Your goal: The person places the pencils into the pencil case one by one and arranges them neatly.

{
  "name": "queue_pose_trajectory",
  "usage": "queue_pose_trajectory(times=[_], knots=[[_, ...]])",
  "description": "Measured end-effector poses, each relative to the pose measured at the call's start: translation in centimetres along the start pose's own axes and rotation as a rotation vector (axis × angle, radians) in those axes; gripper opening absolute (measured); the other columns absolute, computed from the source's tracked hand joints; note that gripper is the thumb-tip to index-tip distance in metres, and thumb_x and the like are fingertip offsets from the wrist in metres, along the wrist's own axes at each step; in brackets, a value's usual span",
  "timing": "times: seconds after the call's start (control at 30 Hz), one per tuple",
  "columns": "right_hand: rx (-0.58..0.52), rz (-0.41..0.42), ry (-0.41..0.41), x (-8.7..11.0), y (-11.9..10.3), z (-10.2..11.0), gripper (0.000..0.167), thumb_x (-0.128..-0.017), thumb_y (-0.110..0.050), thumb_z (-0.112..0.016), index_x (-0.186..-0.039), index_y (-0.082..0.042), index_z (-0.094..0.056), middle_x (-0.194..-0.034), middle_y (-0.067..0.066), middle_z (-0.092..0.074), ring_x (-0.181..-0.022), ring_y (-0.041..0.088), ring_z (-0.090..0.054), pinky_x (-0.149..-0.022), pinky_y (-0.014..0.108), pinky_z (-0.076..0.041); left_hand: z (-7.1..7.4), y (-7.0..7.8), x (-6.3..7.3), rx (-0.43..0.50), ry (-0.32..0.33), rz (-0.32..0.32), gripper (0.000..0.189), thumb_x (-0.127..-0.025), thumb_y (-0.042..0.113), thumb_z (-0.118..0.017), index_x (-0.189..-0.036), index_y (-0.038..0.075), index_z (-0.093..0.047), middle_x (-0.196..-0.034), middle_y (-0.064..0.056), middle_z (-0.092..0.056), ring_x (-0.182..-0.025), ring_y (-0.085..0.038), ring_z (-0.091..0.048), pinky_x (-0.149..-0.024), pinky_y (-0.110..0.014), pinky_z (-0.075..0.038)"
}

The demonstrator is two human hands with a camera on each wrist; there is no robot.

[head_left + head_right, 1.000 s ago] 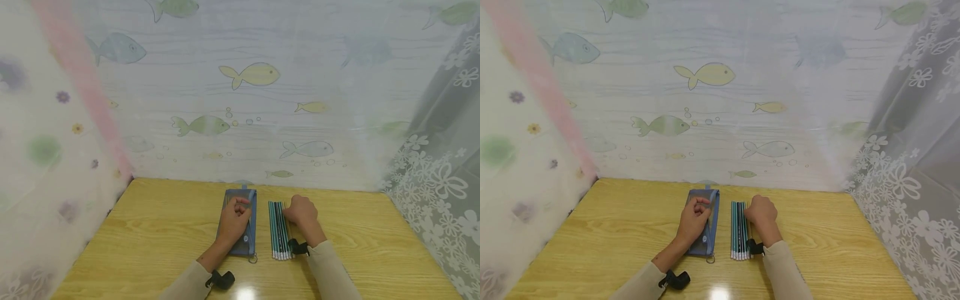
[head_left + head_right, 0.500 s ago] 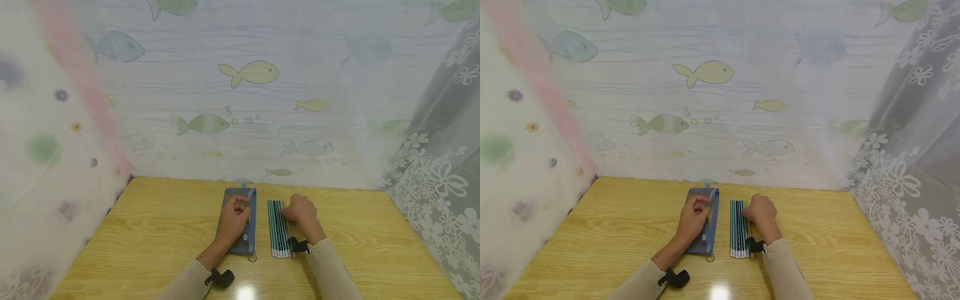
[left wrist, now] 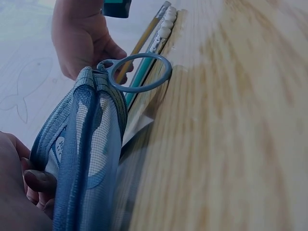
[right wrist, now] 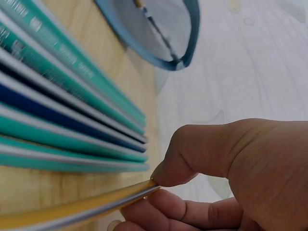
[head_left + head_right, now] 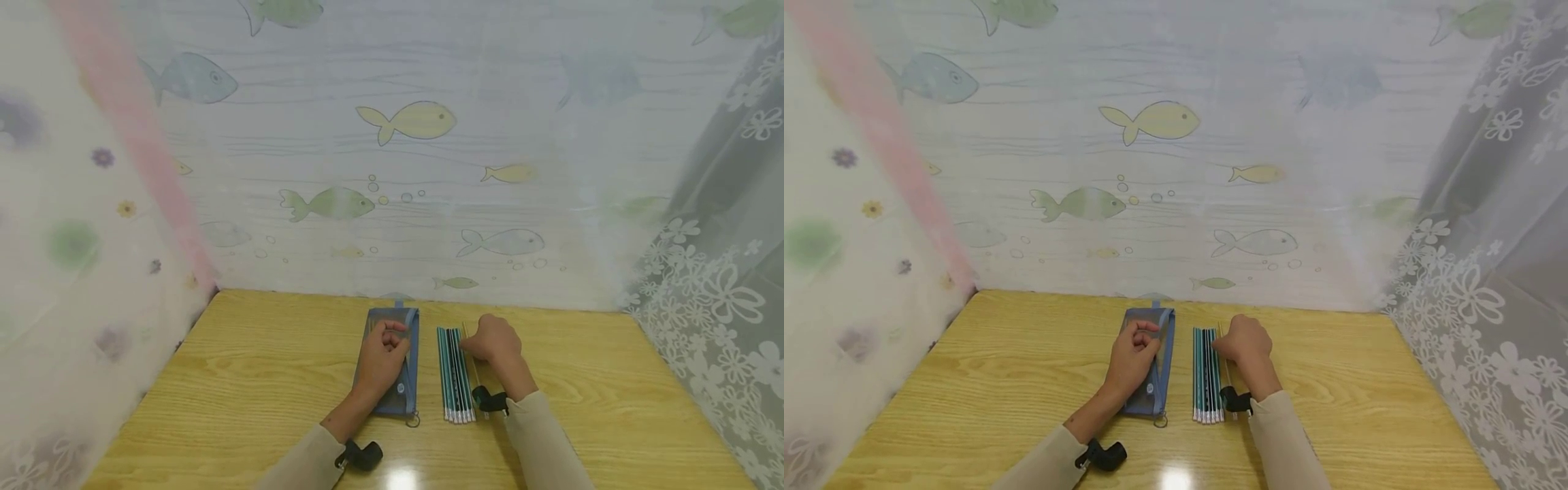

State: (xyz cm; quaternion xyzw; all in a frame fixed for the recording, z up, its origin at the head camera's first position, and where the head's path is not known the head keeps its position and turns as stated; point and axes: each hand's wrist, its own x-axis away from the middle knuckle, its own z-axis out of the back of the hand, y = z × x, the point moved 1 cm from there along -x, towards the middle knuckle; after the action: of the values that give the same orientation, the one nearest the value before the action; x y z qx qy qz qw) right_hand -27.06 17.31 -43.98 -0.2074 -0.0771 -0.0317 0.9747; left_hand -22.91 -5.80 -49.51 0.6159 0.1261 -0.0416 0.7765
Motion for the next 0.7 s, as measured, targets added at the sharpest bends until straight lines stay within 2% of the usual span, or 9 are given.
queue_pose_trajectory(times=[0.23, 0.47, 0.63, 0.7], knots=[[-0.057, 0.031, -0.008, 0.2, -0.5, 0.3, 0.044, -0.088, -0.027, -0.074, -0.050, -0.013, -0.055, -0.049, 0.001, -0.059, -0.049, 0.019, -0.058, -0.043, 0.027, -0.031, 0.0, -0.1, 0.1, 0.003, -0.003, 0.004, 0.020, -0.095, 0.006, -0.067, -0.113, 0.011, -0.069, -0.071, -0.001, -0.061, -0.052, -0.006, -0.047, -0.054, -0.024, -0.040], [-0.176, 0.131, 0.015, 0.6, -1.2, 0.0, 0.054, -0.090, -0.027, -0.075, -0.044, -0.016, -0.050, -0.045, 0.002, -0.057, -0.053, 0.026, -0.069, -0.045, 0.026, -0.030, -0.1, -0.2, 0.1, 0.017, -0.014, -0.001, 0.020, -0.095, 0.005, -0.067, -0.115, 0.009, -0.069, -0.070, -0.003, -0.061, -0.051, -0.006, -0.046, -0.054, -0.025, -0.040], [-0.214, 0.149, 0.025, 0.5, -1.6, -0.2, 0.053, -0.089, -0.023, -0.074, -0.044, -0.017, -0.046, -0.043, -0.002, -0.051, -0.052, 0.026, -0.068, -0.046, 0.026, -0.029, -0.1, -0.1, 0.1, 0.045, -0.014, 0.002, 0.021, -0.095, 0.005, -0.068, -0.115, 0.009, -0.069, -0.070, -0.004, -0.061, -0.050, -0.005, -0.046, -0.054, -0.025, -0.040], [-0.224, 0.158, 0.025, 0.5, -1.7, -0.3, 0.053, -0.089, -0.022, -0.074, -0.045, -0.017, -0.045, -0.043, -0.004, -0.047, -0.047, 0.022, -0.062, -0.047, 0.026, -0.029, -0.1, 0.0, 0.1, 0.056, -0.015, 0.005, 0.021, -0.095, 0.006, -0.069, -0.115, 0.008, -0.069, -0.071, -0.004, -0.061, -0.051, -0.006, -0.047, -0.054, -0.025, -0.041]])
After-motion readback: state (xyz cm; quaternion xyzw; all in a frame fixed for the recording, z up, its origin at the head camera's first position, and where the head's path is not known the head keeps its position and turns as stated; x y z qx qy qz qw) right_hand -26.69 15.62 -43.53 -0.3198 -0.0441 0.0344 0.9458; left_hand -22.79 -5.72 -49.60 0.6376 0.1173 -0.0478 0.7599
